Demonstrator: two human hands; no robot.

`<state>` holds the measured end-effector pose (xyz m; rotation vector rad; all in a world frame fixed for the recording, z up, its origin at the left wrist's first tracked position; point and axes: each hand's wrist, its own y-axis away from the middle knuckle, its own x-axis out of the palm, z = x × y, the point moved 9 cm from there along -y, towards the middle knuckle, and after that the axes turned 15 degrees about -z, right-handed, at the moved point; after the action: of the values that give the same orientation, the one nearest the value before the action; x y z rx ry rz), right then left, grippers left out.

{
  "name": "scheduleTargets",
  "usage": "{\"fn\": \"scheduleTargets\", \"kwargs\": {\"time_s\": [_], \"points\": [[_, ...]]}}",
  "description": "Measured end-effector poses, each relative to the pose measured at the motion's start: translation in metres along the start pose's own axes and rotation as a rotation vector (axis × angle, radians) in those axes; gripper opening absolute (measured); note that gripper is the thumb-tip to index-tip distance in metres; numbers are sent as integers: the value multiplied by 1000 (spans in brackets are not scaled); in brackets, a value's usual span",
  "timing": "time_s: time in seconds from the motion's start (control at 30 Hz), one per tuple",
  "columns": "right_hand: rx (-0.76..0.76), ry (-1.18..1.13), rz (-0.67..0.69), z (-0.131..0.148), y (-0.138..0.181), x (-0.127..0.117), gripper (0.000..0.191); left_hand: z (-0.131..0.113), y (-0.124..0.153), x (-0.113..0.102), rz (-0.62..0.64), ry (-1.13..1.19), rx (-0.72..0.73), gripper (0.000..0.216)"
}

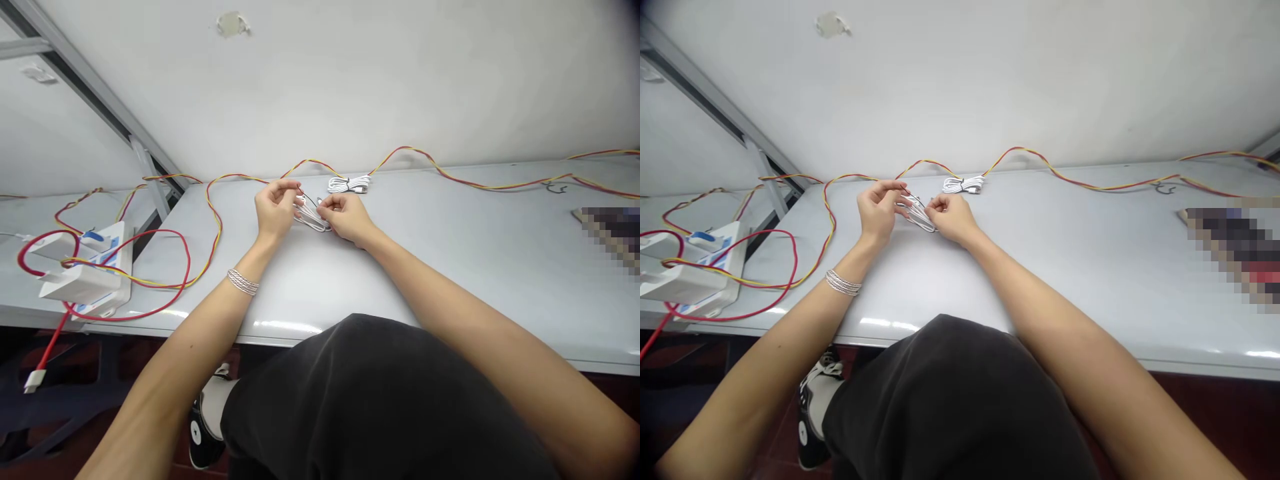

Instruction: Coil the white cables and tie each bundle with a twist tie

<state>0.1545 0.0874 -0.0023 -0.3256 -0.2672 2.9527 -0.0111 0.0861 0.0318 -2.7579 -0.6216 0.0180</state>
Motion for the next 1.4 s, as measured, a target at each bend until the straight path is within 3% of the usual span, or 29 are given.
{"fn": "scheduleTargets", "kwargs": {"time_s": [0.47,0.87,1.4], "points": [[-15,18,-7,4,2,-1,8,3,-2,0,-5,-31,42,27],[56,6,45,0,4,3,8,2,2,-4,-47,-62,-11,4],[25,-37,114,8,10,10,10,3,-4,-1,-49,-192,150,13]]}}
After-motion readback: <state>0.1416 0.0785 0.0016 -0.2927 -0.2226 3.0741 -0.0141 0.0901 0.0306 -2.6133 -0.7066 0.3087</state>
